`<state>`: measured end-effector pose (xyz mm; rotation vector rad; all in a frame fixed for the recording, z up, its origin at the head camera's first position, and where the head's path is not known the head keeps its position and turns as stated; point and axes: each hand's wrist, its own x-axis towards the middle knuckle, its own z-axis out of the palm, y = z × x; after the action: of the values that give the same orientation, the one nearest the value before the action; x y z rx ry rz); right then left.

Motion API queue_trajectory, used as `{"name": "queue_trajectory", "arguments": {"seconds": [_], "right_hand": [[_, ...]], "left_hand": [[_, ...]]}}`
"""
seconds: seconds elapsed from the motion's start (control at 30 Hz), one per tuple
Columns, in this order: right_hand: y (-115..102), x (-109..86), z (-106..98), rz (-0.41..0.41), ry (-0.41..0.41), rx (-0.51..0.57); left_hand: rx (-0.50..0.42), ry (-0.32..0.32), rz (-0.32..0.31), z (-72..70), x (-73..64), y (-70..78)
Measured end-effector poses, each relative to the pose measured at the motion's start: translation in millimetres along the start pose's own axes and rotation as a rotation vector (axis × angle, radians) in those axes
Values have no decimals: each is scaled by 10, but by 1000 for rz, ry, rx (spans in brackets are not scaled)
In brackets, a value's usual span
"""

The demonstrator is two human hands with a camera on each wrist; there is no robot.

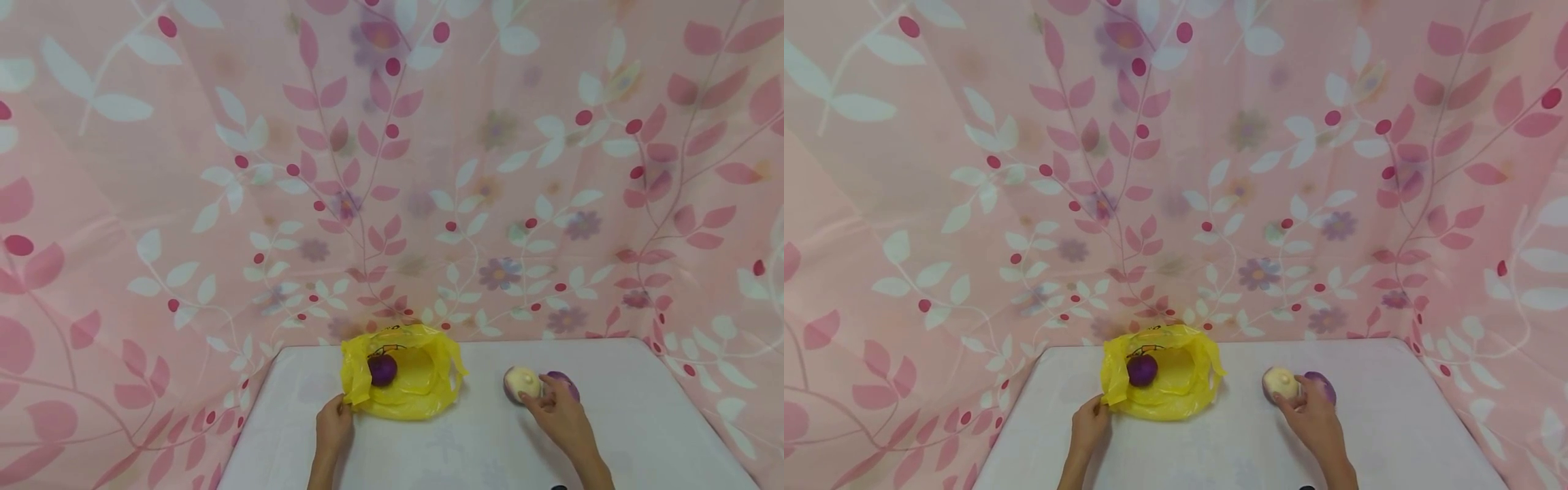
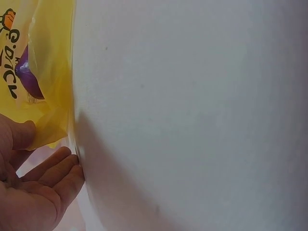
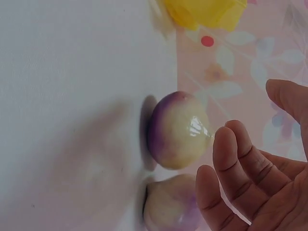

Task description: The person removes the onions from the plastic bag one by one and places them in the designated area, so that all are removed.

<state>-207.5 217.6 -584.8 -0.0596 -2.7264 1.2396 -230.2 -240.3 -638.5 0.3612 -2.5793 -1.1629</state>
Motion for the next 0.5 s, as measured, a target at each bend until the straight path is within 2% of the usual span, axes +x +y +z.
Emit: {"name": "queue_trajectory", "arguments": {"seconds": [0.5], "right_hand": [[-133, -14, 148, -53, 37, 73]], "left_hand": [[-10, 2, -8, -4, -8, 21]]}}
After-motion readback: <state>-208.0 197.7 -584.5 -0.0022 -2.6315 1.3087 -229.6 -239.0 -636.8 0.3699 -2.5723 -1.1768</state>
